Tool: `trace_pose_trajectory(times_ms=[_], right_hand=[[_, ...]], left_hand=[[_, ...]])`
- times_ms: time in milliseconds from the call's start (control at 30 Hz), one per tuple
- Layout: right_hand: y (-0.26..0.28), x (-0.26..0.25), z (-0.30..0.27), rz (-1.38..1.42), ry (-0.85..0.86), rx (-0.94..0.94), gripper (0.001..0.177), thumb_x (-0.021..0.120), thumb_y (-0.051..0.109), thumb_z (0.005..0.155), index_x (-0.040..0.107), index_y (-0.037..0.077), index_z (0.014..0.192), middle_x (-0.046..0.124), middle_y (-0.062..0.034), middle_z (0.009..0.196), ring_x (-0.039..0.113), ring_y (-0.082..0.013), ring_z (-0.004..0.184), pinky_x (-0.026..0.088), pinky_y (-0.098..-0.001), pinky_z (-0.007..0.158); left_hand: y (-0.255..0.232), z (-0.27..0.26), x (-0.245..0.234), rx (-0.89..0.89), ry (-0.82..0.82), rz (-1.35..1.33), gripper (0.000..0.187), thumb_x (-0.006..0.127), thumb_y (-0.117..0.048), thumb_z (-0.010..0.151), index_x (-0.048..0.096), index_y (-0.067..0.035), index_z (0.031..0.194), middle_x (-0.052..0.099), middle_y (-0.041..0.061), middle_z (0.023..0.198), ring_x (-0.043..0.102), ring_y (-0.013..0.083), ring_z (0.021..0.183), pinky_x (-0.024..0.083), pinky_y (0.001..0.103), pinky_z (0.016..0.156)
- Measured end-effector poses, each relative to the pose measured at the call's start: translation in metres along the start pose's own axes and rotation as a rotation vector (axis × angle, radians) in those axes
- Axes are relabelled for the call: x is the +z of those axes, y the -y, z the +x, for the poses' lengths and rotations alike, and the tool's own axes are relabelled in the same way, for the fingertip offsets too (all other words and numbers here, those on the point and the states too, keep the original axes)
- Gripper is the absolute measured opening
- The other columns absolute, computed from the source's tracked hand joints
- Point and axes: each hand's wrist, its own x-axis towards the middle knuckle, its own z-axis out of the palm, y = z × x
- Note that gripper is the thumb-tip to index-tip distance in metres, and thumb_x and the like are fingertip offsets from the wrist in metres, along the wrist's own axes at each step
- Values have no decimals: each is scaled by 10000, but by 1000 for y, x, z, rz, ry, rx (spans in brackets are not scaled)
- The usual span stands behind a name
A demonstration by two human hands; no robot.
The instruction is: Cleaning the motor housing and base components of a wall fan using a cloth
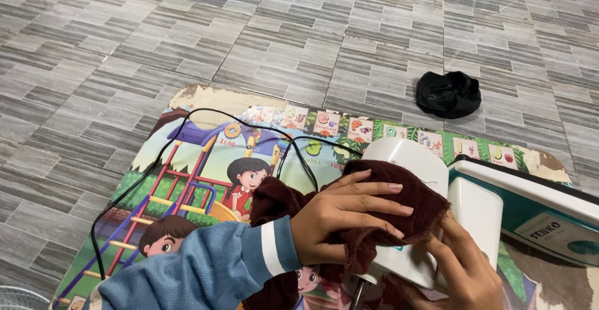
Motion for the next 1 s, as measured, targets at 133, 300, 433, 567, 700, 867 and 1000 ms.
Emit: trace_pose_trajectory(times_ms=[133,300,433,567,700,867,1000], right_hand=[[7,-3,3,36,-11,8,803,988,378,368,727,69,1062,608,-254,1438,634,-401,1319,570,-505,1013],[18,-11,7,77,-8,23,757,941,339,445,725,62,1116,596,-270,1443,655,-391,1277,582,-478,965],[14,-10,6,53,1,35,749,938,337,437,732,68,1105,585,-273,1466,668,-380,1239,585,-471,936],[12,-6,5,39,4,13,801,941,355,429,720,96,1154,575,-268,1481,666,-382,1243,589,-486,953],[9,-4,6,1,17,9,913,991,438,387,713,134,1201,595,-221,1457,654,-353,1272,581,-489,1007],[18,-9,10,62,-1,-1,779,940,335,458,717,85,1161,594,-253,1437,714,-323,1126,611,-427,883],[19,-8,8,2,11,-6,835,983,361,423,713,106,1171,610,-216,1420,696,-328,1173,608,-441,931]], left_hand=[[0,-1,1,-2,-17,9,346,664,-277,855,714,-171,1181,642,29,1448,503,313,1544,277,559,1394],[2,-3,4,20,-19,29,358,660,-268,853,715,-166,1192,642,38,1446,512,310,1531,287,552,1385],[3,0,5,11,-27,32,388,639,-356,849,720,-165,1177,644,38,1440,511,309,1527,280,551,1384],[5,-1,4,4,-40,21,374,638,-354,851,725,-162,1160,649,39,1432,515,310,1524,275,559,1390],[8,0,4,-6,-44,5,385,617,-386,858,730,-173,1158,658,35,1427,520,302,1525,281,540,1384],[7,-4,2,-6,-21,12,410,631,-323,812,732,-167,1178,637,24,1453,486,296,1549,269,551,1399],[6,-7,3,-1,-57,-3,393,671,-282,793,728,-168,1165,645,20,1440,512,299,1537,287,553,1408]])
